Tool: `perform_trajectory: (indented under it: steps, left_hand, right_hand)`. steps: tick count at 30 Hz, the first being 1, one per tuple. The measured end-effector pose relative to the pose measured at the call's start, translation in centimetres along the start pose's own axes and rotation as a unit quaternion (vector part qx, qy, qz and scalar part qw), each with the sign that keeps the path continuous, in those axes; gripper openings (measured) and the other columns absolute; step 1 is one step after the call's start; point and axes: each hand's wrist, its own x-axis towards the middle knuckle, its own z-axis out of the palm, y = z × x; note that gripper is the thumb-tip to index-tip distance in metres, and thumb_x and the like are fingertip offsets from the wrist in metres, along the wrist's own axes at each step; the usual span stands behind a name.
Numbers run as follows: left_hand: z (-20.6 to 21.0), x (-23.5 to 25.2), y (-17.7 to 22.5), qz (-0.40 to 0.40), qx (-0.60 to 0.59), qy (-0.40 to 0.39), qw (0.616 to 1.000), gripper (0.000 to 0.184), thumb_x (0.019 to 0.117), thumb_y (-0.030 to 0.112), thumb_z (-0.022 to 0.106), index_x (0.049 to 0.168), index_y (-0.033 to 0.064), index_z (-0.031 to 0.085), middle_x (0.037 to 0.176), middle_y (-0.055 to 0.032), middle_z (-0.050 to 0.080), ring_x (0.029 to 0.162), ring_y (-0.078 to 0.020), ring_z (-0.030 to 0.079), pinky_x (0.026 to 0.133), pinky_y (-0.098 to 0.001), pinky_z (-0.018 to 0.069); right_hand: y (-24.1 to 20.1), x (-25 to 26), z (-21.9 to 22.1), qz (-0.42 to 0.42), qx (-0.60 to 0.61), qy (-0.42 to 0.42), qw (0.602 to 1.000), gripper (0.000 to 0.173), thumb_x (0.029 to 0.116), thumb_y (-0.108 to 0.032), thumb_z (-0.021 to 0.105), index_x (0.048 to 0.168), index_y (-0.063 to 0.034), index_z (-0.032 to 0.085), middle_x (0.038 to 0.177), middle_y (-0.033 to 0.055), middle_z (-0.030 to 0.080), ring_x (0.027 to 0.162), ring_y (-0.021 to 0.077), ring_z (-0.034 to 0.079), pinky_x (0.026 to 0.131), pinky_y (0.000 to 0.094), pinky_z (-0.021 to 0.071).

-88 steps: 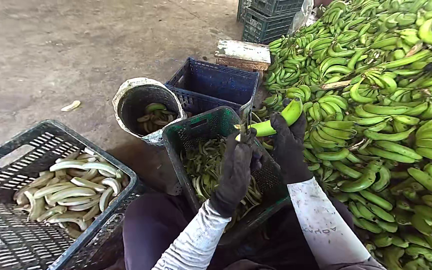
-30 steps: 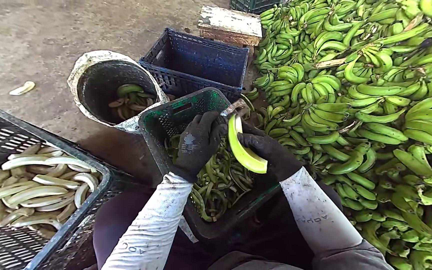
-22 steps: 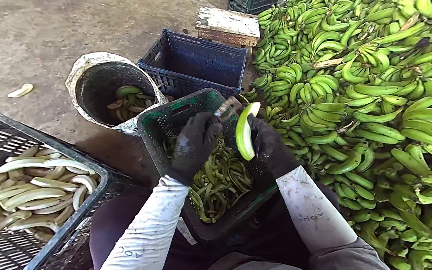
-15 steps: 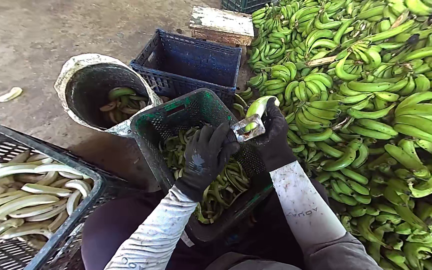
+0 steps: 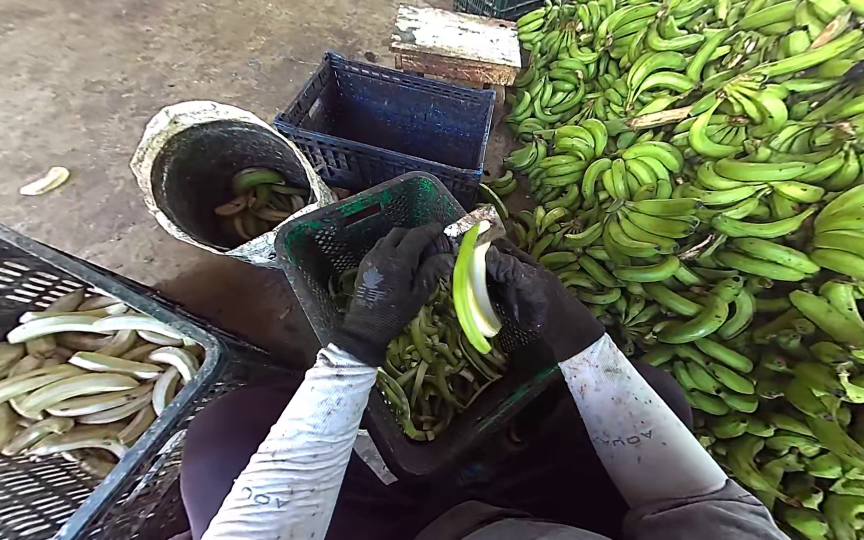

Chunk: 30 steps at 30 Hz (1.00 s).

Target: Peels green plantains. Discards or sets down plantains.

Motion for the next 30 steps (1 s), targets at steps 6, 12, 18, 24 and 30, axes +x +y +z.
perform_trajectory:
  steps: [6,12,18,24,30]
  left_hand:
    - [-0.2,0.2,-0.3,-0.101,0.046,-0.068,0.992,0.045,0.1075,0.042,0.047,0.135,0.0118,0.064,0.116,-0.0175,0.068,0.105,-0.0349,0.068,0.09,-0.0574,0.0532]
    - [-0.5,0.1,-0.3,-0.125,0.002,-0.048,0.991,0.047,0.1077,0.043,0.045,0.137,0.0094,0.061,0.116,-0.0188,0.067,0.103,-0.0343,0.067,0.088,-0.0574,0.0533]
    - [2.2,-1.1,1.9,0.107,0.001,0.054,0.993,0.053,0.1035,0.051,0.049,0.135,0.0112,0.065,0.107,-0.0158,0.069,0.099,-0.0305,0.067,0.089,-0.0513,0.0529]
    - [2.7,-1.2,2.2,0.128,0.041,0.09,0.987,0.048,0.1003,0.049,0.058,0.131,0.014,0.068,0.106,-0.0165,0.067,0.098,-0.0326,0.066,0.087,-0.0496,0.0529]
    - [3.2,-1.3,2.2,0.067,0.031,0.049,0.996,0.047,0.0984,0.045,0.063,0.133,0.0125,0.067,0.104,-0.017,0.068,0.093,-0.0339,0.067,0.076,-0.0491,0.0557]
  right_hand:
    - [-0.7,-0.2,0.0,0.033,-0.155,-0.103,0.982,0.053,0.1003,-0.015,0.057,0.151,-0.0075,0.044,0.136,0.0113,0.061,0.114,0.0152,0.064,0.099,0.034,0.0545]
    - [-0.3,0.7,0.5,0.101,0.038,0.067,0.992,0.029,0.106,-0.022,0.046,0.133,-0.0126,0.053,0.102,0.0073,0.068,0.085,0.0159,0.069,0.073,0.0331,0.0601]
    - [-0.6,2.0,-1.7,-0.028,0.433,0.122,0.893,0.052,0.1095,-0.048,0.023,0.111,-0.0111,0.059,0.098,0.0077,0.07,0.09,0.0181,0.071,0.078,0.036,0.0617]
    - [-0.7,2.2,-2.2,-0.028,0.483,0.121,0.867,0.05,0.1087,-0.048,0.025,0.109,-0.0109,0.059,0.096,0.0076,0.069,0.087,0.0181,0.071,0.076,0.0345,0.0614]
    - [-0.4,1.4,-0.8,-0.026,0.262,0.119,0.957,0.042,0.1113,-0.039,0.026,0.115,-0.0128,0.059,0.095,0.0039,0.067,0.085,0.0124,0.067,0.074,0.0315,0.0595]
